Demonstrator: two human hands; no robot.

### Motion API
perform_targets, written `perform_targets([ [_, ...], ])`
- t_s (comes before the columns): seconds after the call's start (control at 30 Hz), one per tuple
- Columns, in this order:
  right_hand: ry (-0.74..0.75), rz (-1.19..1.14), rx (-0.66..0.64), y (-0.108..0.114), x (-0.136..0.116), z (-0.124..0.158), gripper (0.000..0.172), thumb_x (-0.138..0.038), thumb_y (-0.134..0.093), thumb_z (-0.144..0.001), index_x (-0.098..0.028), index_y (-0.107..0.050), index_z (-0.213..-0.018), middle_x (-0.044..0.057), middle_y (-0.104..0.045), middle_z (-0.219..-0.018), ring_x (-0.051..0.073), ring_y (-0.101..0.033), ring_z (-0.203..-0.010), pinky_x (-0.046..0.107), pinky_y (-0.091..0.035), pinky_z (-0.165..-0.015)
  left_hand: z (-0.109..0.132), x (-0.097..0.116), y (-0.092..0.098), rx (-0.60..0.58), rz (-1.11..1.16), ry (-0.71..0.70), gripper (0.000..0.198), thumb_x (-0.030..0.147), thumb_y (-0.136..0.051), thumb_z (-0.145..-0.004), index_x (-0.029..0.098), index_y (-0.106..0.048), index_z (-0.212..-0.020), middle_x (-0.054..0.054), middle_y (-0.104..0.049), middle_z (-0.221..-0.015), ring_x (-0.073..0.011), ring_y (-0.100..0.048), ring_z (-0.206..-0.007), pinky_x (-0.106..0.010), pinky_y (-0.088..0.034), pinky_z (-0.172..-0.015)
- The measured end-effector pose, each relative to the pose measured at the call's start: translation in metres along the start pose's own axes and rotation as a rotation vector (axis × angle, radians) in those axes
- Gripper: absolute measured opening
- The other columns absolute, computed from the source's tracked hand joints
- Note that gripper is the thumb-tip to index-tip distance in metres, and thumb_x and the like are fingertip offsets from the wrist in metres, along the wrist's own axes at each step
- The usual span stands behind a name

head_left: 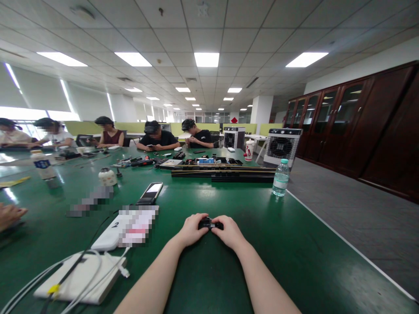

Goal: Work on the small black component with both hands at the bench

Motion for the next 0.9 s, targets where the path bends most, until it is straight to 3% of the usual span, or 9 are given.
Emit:
perform_targets([
  [0.47, 0.042, 0.067, 0.003, -0.002, -0.002, 0.001, 0.02, -0.022, -0.062, -0.069, -0.025, -0.067, -0.088, 0.002, -0.067, -0.098, 0.021, -0.056, -0.096, 0.034, -0.04, -0.088, -0.001, 0.002, 0.002, 0.014, 0.024, -0.035, 0.041, 0.02, -0.061, -0.072, 0.021, -0.056, -0.113, -0.005, -0.062, -0.112, -0.0213, -0.056, -0.103, -0.033, -0.041, -0.093],
  [0.9, -0.035, -0.129, 0.115, 0.013, -0.006, -0.001, 0.02, -0.026, -0.057, -0.072, -0.022, -0.065, -0.09, 0.004, -0.067, -0.099, 0.021, -0.058, -0.099, 0.033, -0.042, -0.09, 0.001, 0.003, 0.003, -0.005, 0.007, 0.006, 0.041, 0.023, -0.059, -0.073, 0.021, -0.056, -0.114, -0.005, -0.062, -0.112, -0.022, -0.055, -0.103, -0.034, -0.041, -0.093],
])
Point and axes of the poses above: each hand's wrist, its own z-axis away from the middle knuckle, its own y-axis out of the back of the hand, x = y × z, the point moved 4 cm from there along -z, towards the middle knuckle
